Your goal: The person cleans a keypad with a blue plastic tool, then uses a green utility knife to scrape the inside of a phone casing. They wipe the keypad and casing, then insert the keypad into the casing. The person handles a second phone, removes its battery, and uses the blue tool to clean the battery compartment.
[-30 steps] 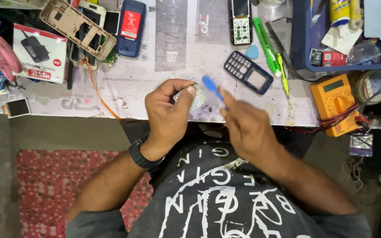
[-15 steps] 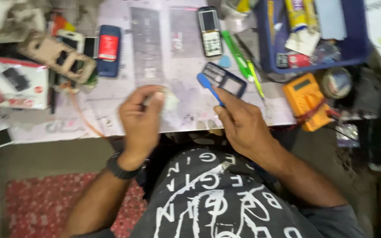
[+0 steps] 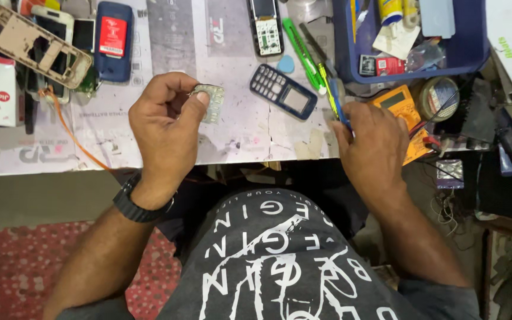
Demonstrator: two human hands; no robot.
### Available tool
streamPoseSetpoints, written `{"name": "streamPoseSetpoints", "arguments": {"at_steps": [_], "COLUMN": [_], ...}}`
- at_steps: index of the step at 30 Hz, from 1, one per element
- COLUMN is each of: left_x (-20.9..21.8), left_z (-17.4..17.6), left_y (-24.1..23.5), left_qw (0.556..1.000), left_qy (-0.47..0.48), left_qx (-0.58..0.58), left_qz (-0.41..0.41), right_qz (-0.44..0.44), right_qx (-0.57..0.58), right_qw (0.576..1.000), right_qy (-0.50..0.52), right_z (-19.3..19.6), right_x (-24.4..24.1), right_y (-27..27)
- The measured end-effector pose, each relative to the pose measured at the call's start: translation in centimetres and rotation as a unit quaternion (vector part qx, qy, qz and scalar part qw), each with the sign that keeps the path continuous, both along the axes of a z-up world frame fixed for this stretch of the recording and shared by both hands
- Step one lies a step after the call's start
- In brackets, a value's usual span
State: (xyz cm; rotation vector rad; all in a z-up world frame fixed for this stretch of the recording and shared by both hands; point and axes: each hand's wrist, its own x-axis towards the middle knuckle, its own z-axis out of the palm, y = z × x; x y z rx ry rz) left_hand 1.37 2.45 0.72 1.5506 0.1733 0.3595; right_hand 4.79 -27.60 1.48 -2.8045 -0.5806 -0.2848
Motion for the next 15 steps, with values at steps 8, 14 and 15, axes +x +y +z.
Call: {"name": "streamPoseSetpoints", "arguments": {"at_steps": [8, 14, 15], "left_x": [-0.8, -0.3, -0.1], "left_z": [0.4, 1.5, 1.8], "left_y": [0.5, 0.4, 0.3], "left_qw": [0.998, 0.983, 0.98], "left_qy": [0.036, -0.071, -0.079], "left_qx": [0.046, 0.146, 0.143], "left_qz": [-0.027, -0.084, -0.11], "right_qz": [0.066, 0.172, 0.179], "right_qx": [0.026, 0.194, 0.215], "right_qw": [0.994, 0.966, 0.96], "right_qy": [-0.087, 0.002, 0.0], "right_z": [0.5, 1.2, 1.2], "right_x": [0.9, 1.5, 1.5], "right_y": [1.4, 4.2, 4.5]}}
